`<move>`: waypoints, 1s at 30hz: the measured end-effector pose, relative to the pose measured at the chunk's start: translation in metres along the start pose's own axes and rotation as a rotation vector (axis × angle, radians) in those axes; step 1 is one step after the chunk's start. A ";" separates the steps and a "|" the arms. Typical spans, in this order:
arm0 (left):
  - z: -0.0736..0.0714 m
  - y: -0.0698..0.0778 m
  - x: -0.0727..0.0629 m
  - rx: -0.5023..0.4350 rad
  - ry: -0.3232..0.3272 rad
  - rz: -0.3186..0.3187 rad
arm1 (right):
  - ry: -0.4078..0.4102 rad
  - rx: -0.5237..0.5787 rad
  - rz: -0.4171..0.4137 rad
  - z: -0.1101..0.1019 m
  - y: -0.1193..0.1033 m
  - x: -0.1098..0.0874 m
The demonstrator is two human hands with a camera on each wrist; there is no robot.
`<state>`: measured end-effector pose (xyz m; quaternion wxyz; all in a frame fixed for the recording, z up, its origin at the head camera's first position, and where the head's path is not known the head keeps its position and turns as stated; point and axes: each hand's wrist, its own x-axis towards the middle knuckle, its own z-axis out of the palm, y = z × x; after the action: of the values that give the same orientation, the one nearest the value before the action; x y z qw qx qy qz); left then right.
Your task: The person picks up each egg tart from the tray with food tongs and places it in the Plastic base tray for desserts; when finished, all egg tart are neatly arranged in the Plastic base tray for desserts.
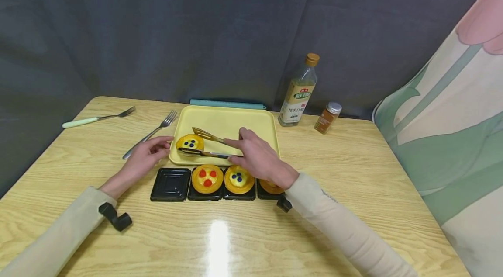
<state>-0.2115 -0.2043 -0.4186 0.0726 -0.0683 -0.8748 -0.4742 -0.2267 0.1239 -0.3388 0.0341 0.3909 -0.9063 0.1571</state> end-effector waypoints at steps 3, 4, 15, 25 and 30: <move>0.000 0.000 0.000 0.003 0.000 0.000 | 0.011 0.003 -0.011 -0.001 0.000 -0.002; 0.000 0.000 0.000 0.005 0.000 0.000 | 0.016 0.004 -0.014 -0.001 0.000 -0.002; -0.001 0.001 0.000 0.006 -0.004 0.005 | 0.039 0.027 -0.023 -0.008 -0.004 -0.013; -0.001 -0.001 -0.001 0.003 -0.007 0.013 | 0.057 0.024 -0.060 -0.012 -0.015 -0.026; -0.001 0.000 -0.001 0.003 -0.004 0.008 | 0.067 0.020 -0.106 -0.011 -0.022 -0.032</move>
<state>-0.2105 -0.2050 -0.4188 0.0731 -0.0726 -0.8753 -0.4725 -0.1896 0.1351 -0.3280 0.0686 0.4334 -0.8809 0.1772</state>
